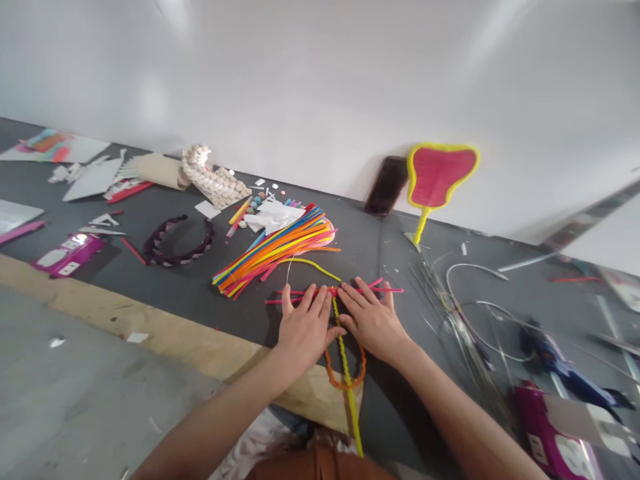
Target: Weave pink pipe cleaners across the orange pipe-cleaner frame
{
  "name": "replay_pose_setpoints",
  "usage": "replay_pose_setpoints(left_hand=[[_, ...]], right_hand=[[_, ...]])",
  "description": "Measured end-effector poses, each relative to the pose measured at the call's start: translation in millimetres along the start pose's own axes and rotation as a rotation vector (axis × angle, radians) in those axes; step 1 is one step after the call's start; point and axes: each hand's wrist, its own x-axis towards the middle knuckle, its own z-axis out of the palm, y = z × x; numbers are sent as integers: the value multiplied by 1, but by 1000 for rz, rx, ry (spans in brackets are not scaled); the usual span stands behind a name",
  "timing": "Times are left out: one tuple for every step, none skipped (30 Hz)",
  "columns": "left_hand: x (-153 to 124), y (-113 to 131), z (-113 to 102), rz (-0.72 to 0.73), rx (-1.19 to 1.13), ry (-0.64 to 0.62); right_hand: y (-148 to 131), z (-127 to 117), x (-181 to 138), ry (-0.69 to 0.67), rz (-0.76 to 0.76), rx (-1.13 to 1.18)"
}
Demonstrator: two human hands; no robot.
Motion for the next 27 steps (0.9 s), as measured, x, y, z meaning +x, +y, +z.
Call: replay_pose_setpoints(left_hand=[[0,0,0,1,2,3],[0,0,1,2,5,6],[-1,0,1,4,12,8],[-1,1,2,5,19,8],[-1,1,2,8,28,8],[-1,2,2,10,36,9],[-1,2,2,12,43,10],[-1,2,2,16,46,13],[-1,2,1,20,46,21],[0,0,-1,26,45,33],[1,-2,-3,30,45,52],[2,-5,-6,27,45,81],[3,-9,-10,14,47,116],[4,-13,-14,-10,50,156],[5,-18,-20,-41,53,194],[6,-22,-25,-75,56,226],[7,-26,-30,-103,58,251],[8,-29,-35,-121,61,266],[9,-30,-39,-126,64,274],[9,-30,-42,-122,67,276],[10,-30,-44,-109,70,275],[11,-28,-44,-90,72,271],[12,-25,-43,-66,73,262],[14,-22,-42,-40,73,249],[17,-19,-40,-15,72,231],[22,-16,-38,5,72,209],[26,-14,-35,16,74,186]], right_hand=[[1,1,-1,-15,5,7],[1,2,-2,-27,6,13],[1,3,-3,-37,6,18],[2,4,-4,-42,6,19],[2,5,-5,-44,5,18],[2,6,-5,-44,3,16],[2,7,-6,-43,1,13],[1,8,-7,-41,0,10],[1,9,-7,-40,1,9],[1,9,-7,-38,2,12],[1,8,-7,-36,4,18],[2,7,-7,-29,7,28],[3,5,-7,-14,10,45],[6,3,-7,10,7,69],[10,1,-6,49,1,101],[15,-1,-6,101,-3,137],[21,-4,-6,163,-1,173],[27,-6,-7,229,10,203],[34,-9,-7,293,27,220],[39,-11,-8,352,51,226],[44,-13,-9,406,78,223],[46,-14,-10,451,101,214],[48,-16,-11,484,113,206],[47,-17,-11,500,116,200],[45,-17,-12,496,115,193],[43,-17,-12,477,110,185],[40,-17,-11,449,105,175]])
